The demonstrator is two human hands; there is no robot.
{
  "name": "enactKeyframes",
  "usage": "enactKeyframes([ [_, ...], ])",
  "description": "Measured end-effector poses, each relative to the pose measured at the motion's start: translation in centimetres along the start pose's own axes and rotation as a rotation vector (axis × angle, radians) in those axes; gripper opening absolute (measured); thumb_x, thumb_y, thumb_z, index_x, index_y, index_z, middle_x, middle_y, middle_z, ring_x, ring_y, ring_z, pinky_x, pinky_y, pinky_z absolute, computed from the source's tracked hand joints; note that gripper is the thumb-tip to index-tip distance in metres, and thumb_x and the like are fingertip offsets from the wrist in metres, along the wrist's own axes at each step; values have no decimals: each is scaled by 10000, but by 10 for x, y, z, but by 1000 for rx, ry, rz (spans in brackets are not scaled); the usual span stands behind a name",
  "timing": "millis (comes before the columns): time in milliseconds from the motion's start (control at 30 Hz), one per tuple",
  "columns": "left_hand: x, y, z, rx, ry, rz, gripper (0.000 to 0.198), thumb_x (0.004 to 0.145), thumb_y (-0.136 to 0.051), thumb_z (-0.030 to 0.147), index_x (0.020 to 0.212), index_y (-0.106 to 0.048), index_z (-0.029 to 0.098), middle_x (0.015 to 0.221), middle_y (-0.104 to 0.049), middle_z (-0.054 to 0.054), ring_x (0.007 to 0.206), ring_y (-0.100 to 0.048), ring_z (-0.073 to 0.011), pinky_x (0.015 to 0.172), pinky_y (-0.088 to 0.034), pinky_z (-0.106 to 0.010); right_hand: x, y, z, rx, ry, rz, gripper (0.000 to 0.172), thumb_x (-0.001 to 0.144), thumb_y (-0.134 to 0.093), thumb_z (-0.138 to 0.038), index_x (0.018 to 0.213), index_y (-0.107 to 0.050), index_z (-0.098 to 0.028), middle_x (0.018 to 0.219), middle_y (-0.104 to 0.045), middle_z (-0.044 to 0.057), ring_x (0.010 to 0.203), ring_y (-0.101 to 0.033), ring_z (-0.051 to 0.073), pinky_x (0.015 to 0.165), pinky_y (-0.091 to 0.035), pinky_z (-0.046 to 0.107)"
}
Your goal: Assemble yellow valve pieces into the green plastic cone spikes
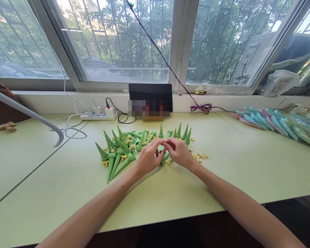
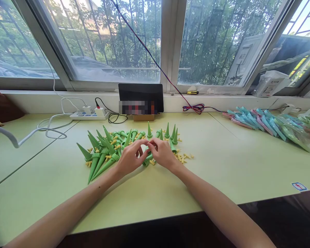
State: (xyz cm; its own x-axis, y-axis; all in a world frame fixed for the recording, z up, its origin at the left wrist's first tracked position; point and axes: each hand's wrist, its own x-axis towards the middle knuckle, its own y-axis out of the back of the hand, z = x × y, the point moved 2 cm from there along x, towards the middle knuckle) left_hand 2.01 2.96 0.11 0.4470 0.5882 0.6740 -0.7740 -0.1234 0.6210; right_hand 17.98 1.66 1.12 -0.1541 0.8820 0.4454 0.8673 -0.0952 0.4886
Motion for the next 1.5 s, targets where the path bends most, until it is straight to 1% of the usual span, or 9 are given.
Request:
enactKeyframes([
  [167, 0, 1, 1, -2, 35, -48, 229, 924, -524, 172, 1144, -572, 214, 1035, -642, -19, 570, -543, -52, 585, -459, -208, 0, 0, -1, -23, 34, 18, 195, 953, -524, -290, 898, -677, -184, 705, -672, 3, 550, -515, 118, 556, -387, 235],
  [367, 2, 1, 1, 56, 91, -46, 232, 909, -503, 159, 1122, -581, 208, 1013, -648, -15, 525, -518, -52, 592, -444, -230, 0, 0, 1, -60, 63, 21, 217, 962, -508, -296, 868, -667, -183, 675, -642, -4, 542, -480, 113, 561, -367, 235],
  [533, 0, -2, -4, 69, 174, -73, 303, 908, -492, 192, 1208, -530, 205, 1017, -679, -22, 548, -556, -87, 626, -459, -258, 0, 0, 1, -63, 51, 11, 214, 961, -501, -300, 848, -641, -184, 697, -643, 0, 547, -472, 116, 571, -375, 241],
  [733, 0, -3, -6, 115, 230, -222, 350, 906, -462, 203, 1255, -480, 204, 945, -687, -26, 625, -618, -146, 644, -452, -279, 0, 0, 1, -62, 47, 11, 191, 948, -507, -282, 833, -627, -190, 695, -639, 0, 554, -482, 123, 583, -379, 248],
  [800, 0, -3, -6, 119, 241, -249, 348, 907, -449, 205, 1254, -477, 203, 935, -689, -30, 653, -633, -159, 650, -454, -283, -1, 0, 0, -64, 45, 9, 185, 944, -513, -280, 836, -631, -190, 691, -639, -1, 554, -484, 124, 583, -379, 250],
  [1000, 3, -3, -5, 164, 250, -319, 300, 918, -413, 198, 1205, -498, 204, 892, -693, -34, 679, -644, -178, 641, -437, -284, -1, -1, 0, -59, 41, 1, 187, 941, -515, -282, 842, -639, -182, 695, -647, 2, 556, -498, 124, 584, -387, 252],
  [1100, 4, -2, -3, 160, 252, -354, 312, 940, -396, 209, 1241, -473, 188, 823, -690, -25, 671, -638, -186, 632, -424, -284, -1, -1, -1, -55, 38, -4, 192, 942, -514, -290, 846, -641, -183, 701, -654, 5, 560, -512, 126, 585, -394, 252],
  [1233, 4, -2, -2, 156, 239, -366, 327, 966, -372, 233, 1277, -449, 165, 727, -663, -11, 672, -634, -203, 618, -410, -286, -1, -1, 0, -57, 36, -11, 195, 945, -511, -292, 857, -648, -186, 713, -666, 11, 568, -529, 131, 587, -398, 256],
  [1500, 2, -5, -5, 201, 196, -394, 284, 981, -336, 229, 1234, -455, 177, 714, -657, -11, 688, -639, -210, 617, -396, -286, -2, -2, 2, -62, 41, -13, 204, 952, -511, -308, 862, -650, -189, 713, -674, 14, 561, -535, 135, 578, -396, 257],
])
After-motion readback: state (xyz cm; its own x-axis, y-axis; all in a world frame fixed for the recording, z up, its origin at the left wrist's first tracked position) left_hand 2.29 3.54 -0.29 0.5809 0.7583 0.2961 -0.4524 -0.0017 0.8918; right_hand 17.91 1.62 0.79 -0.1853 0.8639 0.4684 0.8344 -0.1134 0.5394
